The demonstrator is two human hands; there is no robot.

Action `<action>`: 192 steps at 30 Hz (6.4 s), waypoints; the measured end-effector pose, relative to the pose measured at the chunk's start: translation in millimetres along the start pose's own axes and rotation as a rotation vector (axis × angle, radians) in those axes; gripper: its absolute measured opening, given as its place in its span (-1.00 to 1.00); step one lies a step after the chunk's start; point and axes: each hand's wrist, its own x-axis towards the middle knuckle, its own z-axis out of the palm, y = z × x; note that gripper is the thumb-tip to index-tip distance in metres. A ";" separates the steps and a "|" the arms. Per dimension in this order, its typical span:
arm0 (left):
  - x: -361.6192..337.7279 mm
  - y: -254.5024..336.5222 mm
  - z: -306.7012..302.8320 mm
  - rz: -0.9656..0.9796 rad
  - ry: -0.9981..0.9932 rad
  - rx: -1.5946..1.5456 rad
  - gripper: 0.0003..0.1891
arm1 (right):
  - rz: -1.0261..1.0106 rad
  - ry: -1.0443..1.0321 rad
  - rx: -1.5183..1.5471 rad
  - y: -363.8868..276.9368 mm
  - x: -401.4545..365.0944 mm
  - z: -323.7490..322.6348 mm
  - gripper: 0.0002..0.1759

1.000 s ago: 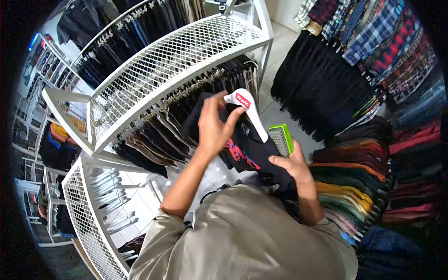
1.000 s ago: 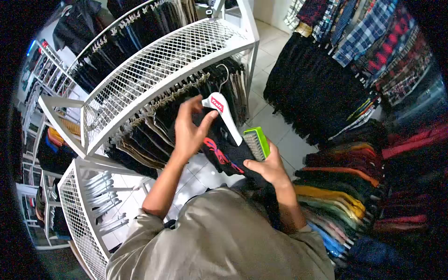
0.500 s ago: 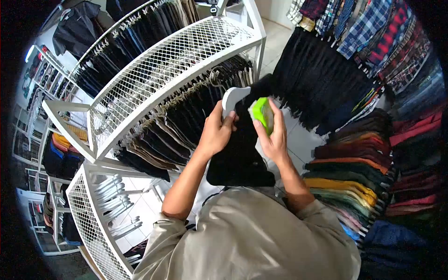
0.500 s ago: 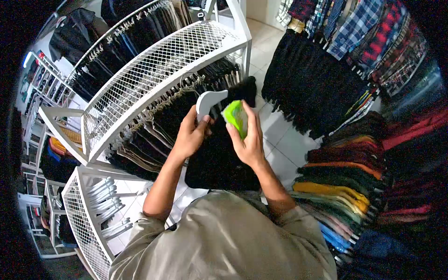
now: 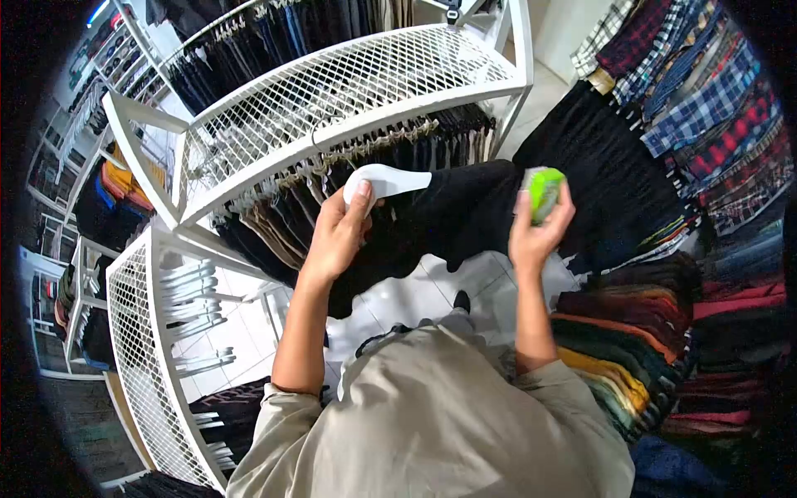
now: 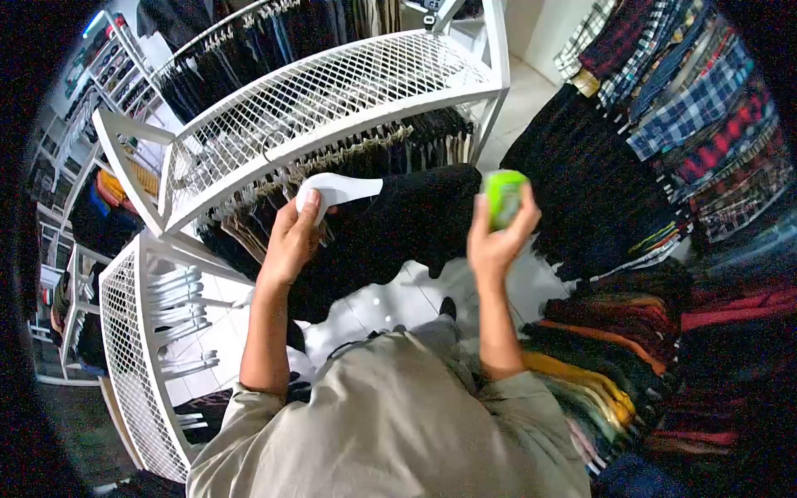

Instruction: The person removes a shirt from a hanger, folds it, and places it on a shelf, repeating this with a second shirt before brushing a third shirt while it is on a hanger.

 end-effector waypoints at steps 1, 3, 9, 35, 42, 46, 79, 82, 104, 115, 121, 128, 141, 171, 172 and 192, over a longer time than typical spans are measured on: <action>-1.8 1.9 -2.0 -0.058 -0.022 -0.033 -0.43 | -0.109 -0.043 0.106 -22.0 -8.7 4.7 -0.21; -3.6 1.7 -0.7 -0.108 -0.025 -0.075 -0.43 | -0.273 -0.244 0.094 -62.6 -22.7 5.5 -0.17; -12.9 -4.4 -19.0 -0.146 0.045 -0.172 -0.42 | -0.030 -0.091 -0.063 -0.1 -12.7 37.4 -0.24; -43.2 -21.4 -11.4 -0.055 0.023 -0.185 -0.51 | -0.453 -0.373 0.029 -71.4 -49.6 21.8 -0.13; -59.6 -36.9 -26.0 -0.082 0.100 -0.227 -0.50 | 0.049 -0.111 -0.239 28.8 -30.5 25.1 -0.23; -59.8 -42.7 -22.6 -0.106 0.114 -0.261 -0.48 | -0.147 -0.200 -0.026 -40.9 -40.9 15.8 -0.22; -59.7 -29.8 -16.6 0.214 0.135 0.253 -0.77 | -0.365 -0.457 0.133 -79.7 -27.4 10.3 -0.26; -60.0 -23.2 -21.1 0.287 0.126 0.260 -0.77 | -0.190 -0.334 0.005 -23.6 -20.1 30.1 -0.35; -44.2 -24.8 -38.4 0.890 0.106 0.962 -0.37 | -0.202 -0.363 0.063 -68.4 30.7 -3.1 -0.44; -38.4 -28.9 -37.6 1.124 0.165 1.124 -0.54 | -0.018 -0.303 -0.208 -18.9 51.3 15.3 -0.50; -36.3 -27.0 -32.3 1.189 0.149 1.153 -0.53 | -0.292 -0.651 0.183 -101.9 25.2 -0.7 -0.46; -39.6 -34.5 -33.4 1.265 0.183 1.221 -0.52 | -0.059 -0.394 -0.200 -20.4 61.7 12.8 -0.51; -36.5 -37.7 -33.7 1.211 0.144 1.249 -0.54 | -0.104 -0.504 -0.282 -15.9 71.6 12.1 -0.53; 64.6 -1.3 45.6 0.277 0.189 0.554 -0.75 | -0.273 -0.643 -0.188 156.1 220.3 267.0 -0.48; 66.9 -0.9 45.8 0.277 0.189 0.553 -0.75 | -0.336 -0.598 -0.152 137.1 217.3 248.2 -0.48; 78.9 -4.9 154.1 0.383 0.049 0.259 -0.49 | 0.390 -0.853 0.119 -15.2 34.6 -76.8 -0.61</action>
